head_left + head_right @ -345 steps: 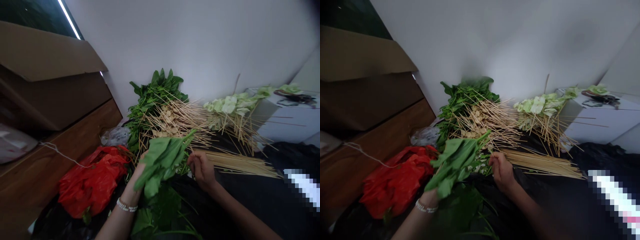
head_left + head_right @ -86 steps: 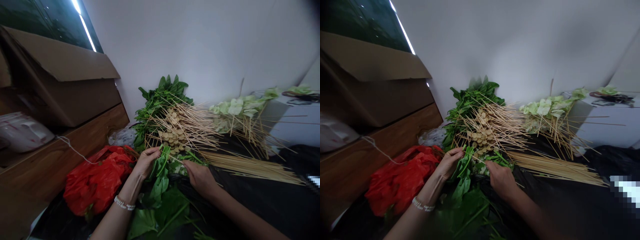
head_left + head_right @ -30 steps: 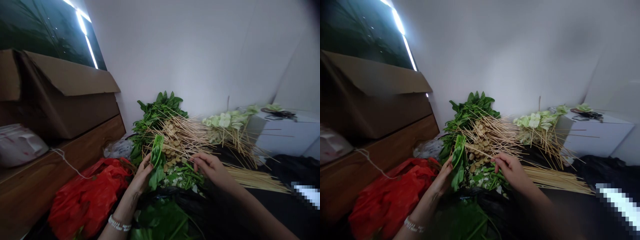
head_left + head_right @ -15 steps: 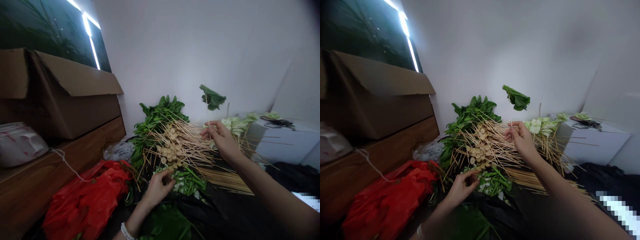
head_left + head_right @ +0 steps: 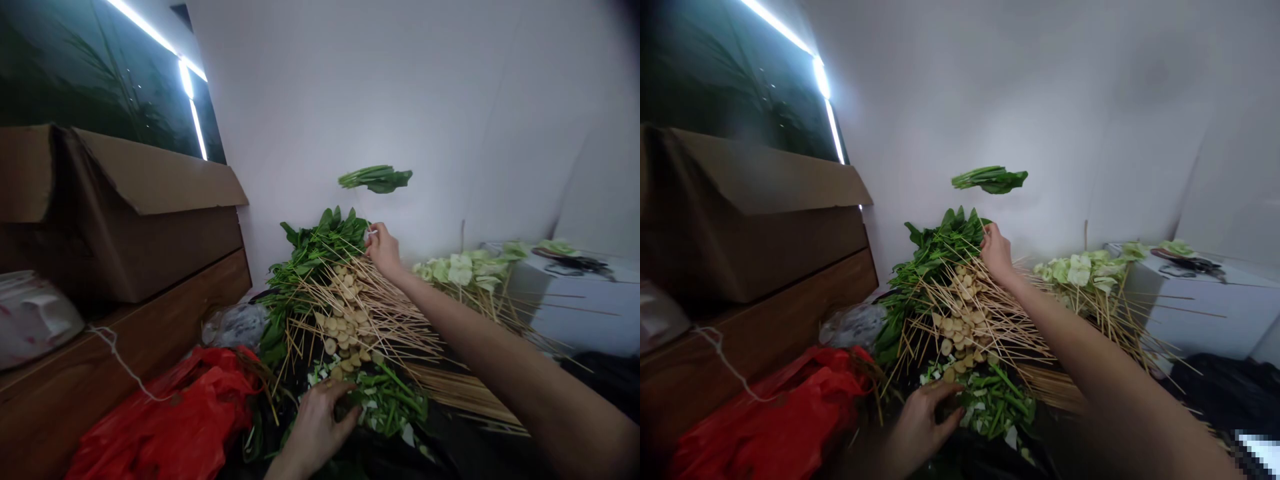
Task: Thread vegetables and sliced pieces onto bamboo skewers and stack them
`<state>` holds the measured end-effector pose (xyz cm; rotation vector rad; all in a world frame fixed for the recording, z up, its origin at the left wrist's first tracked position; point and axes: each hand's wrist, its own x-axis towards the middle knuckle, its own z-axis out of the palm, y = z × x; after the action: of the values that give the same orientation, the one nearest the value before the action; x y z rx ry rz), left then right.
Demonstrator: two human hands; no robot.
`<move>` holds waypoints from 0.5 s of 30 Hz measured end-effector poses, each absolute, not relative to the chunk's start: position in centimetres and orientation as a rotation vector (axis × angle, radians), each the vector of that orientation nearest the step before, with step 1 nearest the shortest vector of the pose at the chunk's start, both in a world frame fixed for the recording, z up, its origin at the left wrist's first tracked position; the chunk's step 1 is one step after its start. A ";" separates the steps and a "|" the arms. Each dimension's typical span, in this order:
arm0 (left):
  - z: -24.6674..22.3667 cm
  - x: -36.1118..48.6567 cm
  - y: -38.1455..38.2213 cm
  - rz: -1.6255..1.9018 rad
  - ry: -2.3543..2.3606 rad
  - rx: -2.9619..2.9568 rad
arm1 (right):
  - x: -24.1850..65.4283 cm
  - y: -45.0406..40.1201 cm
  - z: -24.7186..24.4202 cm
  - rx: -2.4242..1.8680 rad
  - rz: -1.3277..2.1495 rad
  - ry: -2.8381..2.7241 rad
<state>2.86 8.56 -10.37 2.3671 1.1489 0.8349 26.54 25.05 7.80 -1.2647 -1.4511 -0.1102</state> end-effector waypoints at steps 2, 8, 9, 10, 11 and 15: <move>-10.4 2.8 8.6 0.832 1.151 2.366 | 25.5 26.8 7.7 -1.325 -0.124 -1.499; -10.2 2.6 8.6 0.804 1.178 2.367 | 23.9 29.6 7.3 -1.547 -0.111 -1.679; -10.2 2.6 8.6 0.796 1.183 2.368 | 23.8 29.8 7.3 -1.583 -0.110 -1.711; -10.1 2.5 8.6 0.789 1.186 2.370 | 23.8 29.9 7.3 -1.616 -0.112 -1.741; -10.1 2.5 8.6 0.786 1.187 2.374 | 23.8 29.9 7.3 -1.648 -0.116 -1.766; -10.1 2.5 8.6 0.788 1.178 2.378 | 23.5 29.5 7.5 -1.756 -0.167 -1.826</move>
<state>2.49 8.62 -10.15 2.3780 1.1779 0.7881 23.52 29.49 7.49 -1.7562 -1.8261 -0.1672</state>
